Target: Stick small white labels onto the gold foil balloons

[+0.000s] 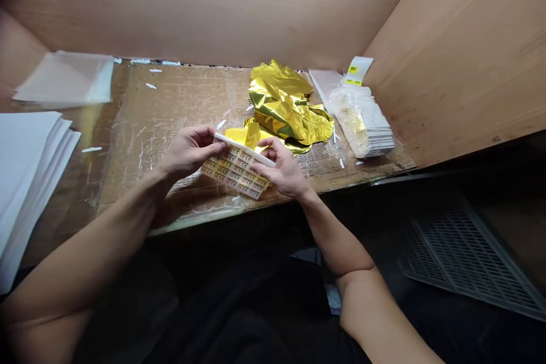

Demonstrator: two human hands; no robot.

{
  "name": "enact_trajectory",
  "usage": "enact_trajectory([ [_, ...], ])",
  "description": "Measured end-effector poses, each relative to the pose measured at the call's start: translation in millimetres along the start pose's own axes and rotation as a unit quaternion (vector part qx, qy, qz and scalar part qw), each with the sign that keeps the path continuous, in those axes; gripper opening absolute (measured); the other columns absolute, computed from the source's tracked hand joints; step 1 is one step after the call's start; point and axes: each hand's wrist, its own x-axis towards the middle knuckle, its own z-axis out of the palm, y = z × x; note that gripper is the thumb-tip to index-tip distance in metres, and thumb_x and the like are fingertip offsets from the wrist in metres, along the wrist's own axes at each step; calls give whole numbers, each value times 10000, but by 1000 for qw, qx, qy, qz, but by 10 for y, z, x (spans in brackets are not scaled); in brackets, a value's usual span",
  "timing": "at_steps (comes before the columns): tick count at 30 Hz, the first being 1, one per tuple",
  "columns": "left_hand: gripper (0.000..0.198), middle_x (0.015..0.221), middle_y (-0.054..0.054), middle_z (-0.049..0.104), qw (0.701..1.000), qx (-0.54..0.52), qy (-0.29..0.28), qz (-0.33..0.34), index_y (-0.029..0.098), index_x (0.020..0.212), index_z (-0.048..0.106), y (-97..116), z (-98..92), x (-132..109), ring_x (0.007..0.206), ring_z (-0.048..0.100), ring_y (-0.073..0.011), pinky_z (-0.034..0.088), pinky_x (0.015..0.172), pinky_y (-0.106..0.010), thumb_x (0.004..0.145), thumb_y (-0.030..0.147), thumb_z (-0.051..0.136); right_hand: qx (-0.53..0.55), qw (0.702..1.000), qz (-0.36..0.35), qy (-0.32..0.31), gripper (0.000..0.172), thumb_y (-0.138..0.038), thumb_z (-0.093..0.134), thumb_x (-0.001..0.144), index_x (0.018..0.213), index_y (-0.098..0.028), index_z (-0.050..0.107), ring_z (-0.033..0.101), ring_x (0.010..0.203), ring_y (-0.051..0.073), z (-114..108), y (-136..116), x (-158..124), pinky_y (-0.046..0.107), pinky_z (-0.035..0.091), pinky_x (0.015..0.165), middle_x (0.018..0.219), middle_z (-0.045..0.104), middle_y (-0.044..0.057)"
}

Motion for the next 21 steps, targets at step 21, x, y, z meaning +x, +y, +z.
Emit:
enact_trajectory([
  [21,270,772,-9,648,997,62,49,13,201,890,549,-58,152,-28,640,584,-126,511,550,-221,897,417,711,2,996,24,86,461,-606,854,819,896,-201,648,651,713,174,-52,164,-154,298,533,666,802,687,18],
])
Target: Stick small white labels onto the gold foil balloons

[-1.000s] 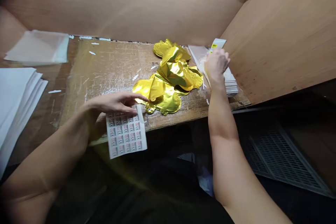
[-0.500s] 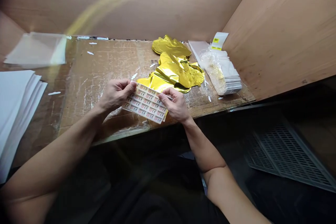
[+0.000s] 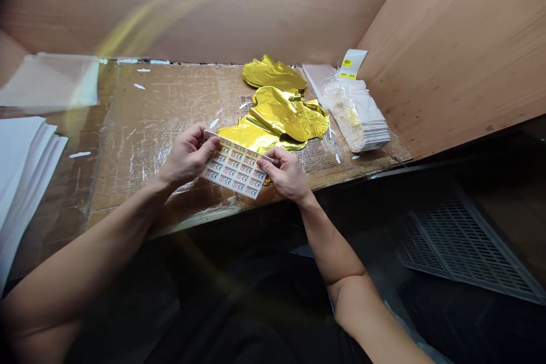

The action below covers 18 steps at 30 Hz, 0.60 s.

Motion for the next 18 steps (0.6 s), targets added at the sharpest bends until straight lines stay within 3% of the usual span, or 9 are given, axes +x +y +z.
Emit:
enact_trajectory([
  [6,257,831,-18,639,999,43,24,18,214,931,532,-100,52,-34,658,576,-132,499,557,-227,946,428,673,-90,994,-54,33,481,-618,667,979,744,-203,604,492,634,139,-18,-30,-18,278,411,593,676,554,-2],
  [14,351,759,-21,616,997,52,55,33,212,870,551,-113,65,-41,622,536,-133,451,535,-236,995,532,626,-58,997,-23,53,485,-659,739,912,746,-221,611,549,582,159,-4,14,-57,291,451,542,655,600,3],
  [18,277,769,-19,615,995,70,61,46,199,901,603,-117,58,-42,631,534,-129,456,550,-235,1014,451,608,-48,999,-17,6,491,-655,714,934,749,-204,648,588,643,165,-41,10,-19,289,485,595,701,637,18],
])
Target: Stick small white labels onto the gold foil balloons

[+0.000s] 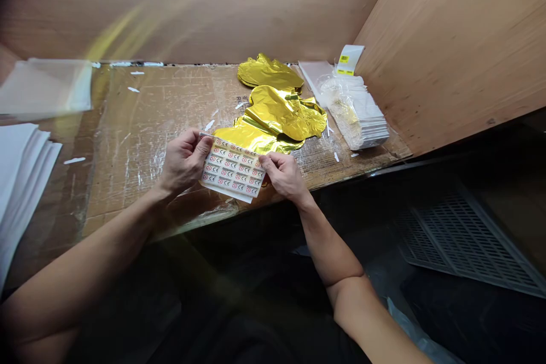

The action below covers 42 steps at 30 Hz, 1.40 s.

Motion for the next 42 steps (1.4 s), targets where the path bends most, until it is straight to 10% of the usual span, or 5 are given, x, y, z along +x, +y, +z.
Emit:
enact_trajectory([
  [4,255,780,-19,636,999,32,-36,1,186,920,636,-8,28,-28,648,552,-132,459,563,-229,1009,421,596,14,997,5,-75,392,-564,765,914,1027,-191,727,651,760,179,-1,-55,71,294,523,692,848,715,31],
  [14,243,714,8,610,994,54,-98,19,185,867,626,-30,84,-57,624,543,-127,432,570,-231,992,392,597,-69,988,0,-140,251,-413,681,950,870,-177,653,546,686,127,78,-126,158,246,419,606,772,631,-3],
  [24,391,654,4,553,994,42,-94,31,175,790,617,-52,138,-61,579,488,-126,375,536,-249,1019,478,529,-154,983,-91,-43,122,-292,664,965,906,-197,713,626,729,156,241,-144,203,287,471,699,831,726,15],
  [35,417,639,6,517,996,69,-59,8,182,707,580,-85,166,-53,596,451,-128,329,544,-258,1006,469,535,-467,822,-317,68,204,-208,569,1065,962,-213,745,572,911,240,426,88,78,389,404,834,919,703,84],
  [42,416,612,25,443,993,65,-85,-49,202,652,475,-19,134,-36,560,392,-115,276,526,-263,979,455,531,-416,834,-358,53,156,-218,610,1026,1062,-223,761,607,920,244,425,175,42,433,418,877,944,733,75],
])
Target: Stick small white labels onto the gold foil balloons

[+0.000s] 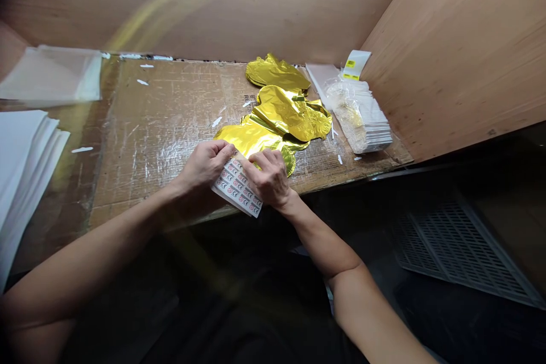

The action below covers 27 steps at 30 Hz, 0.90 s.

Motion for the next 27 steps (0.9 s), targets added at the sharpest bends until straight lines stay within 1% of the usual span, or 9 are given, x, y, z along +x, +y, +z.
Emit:
enact_trajectory([
  [2,413,606,22,462,998,31,-63,-9,203,643,478,2,-128,37,555,397,-119,283,527,-264,967,454,532,82,994,72,26,163,-246,589,1034,976,-211,738,631,907,230,-75,18,29,426,454,892,932,736,73],
  [4,403,675,-5,593,985,64,-158,3,190,689,585,-16,-292,86,610,493,-141,359,569,-260,961,486,549,186,965,185,14,179,-285,596,1025,911,-199,704,640,849,205,-180,92,97,388,494,839,895,728,63],
  [6,391,910,-53,749,971,91,-215,50,182,855,726,-49,-440,127,790,618,-180,465,707,-263,957,529,578,283,920,258,-80,173,-309,644,977,865,-185,689,622,756,175,-268,213,196,338,496,740,831,708,42],
  [9,420,1051,-74,790,953,139,-254,90,187,1045,785,-96,-548,154,909,654,-201,498,815,-272,976,542,571,326,877,260,-240,179,-294,693,900,772,-169,675,586,679,143,-284,364,369,294,456,668,753,681,19],
  [14,520,1021,-52,799,928,206,-299,85,215,1318,757,-135,-525,162,852,679,-206,501,807,-277,1003,533,493,97,911,243,-319,248,-329,708,930,734,-178,683,599,711,165,-137,283,577,296,397,672,782,726,52],
  [18,625,1267,-100,789,921,221,-312,79,216,1535,625,-186,-502,181,976,706,-232,523,877,-289,1018,526,462,-94,923,238,-288,307,-448,649,1011,887,-176,720,629,803,227,-158,206,560,329,392,718,913,756,129],
  [20,609,1244,-105,796,925,203,-309,85,213,1512,651,-201,-509,187,956,708,-229,526,838,-274,1008,520,499,-75,942,193,-263,299,-452,638,1030,929,-178,703,622,843,219,-171,257,500,324,399,759,947,745,117],
  [23,524,1023,-60,807,941,133,-295,95,228,1380,753,-160,-559,175,794,680,-190,507,716,-241,987,524,571,57,956,109,-266,234,-397,687,1001,908,-184,668,578,854,177,-127,391,404,292,394,783,950,707,57],
  [27,499,814,-24,748,950,20,-301,87,215,1314,789,-33,-609,118,642,608,-151,470,595,-220,978,542,619,193,930,159,-270,356,-339,563,1037,722,-181,612,473,681,123,-56,490,384,267,335,666,708,567,-23],
])
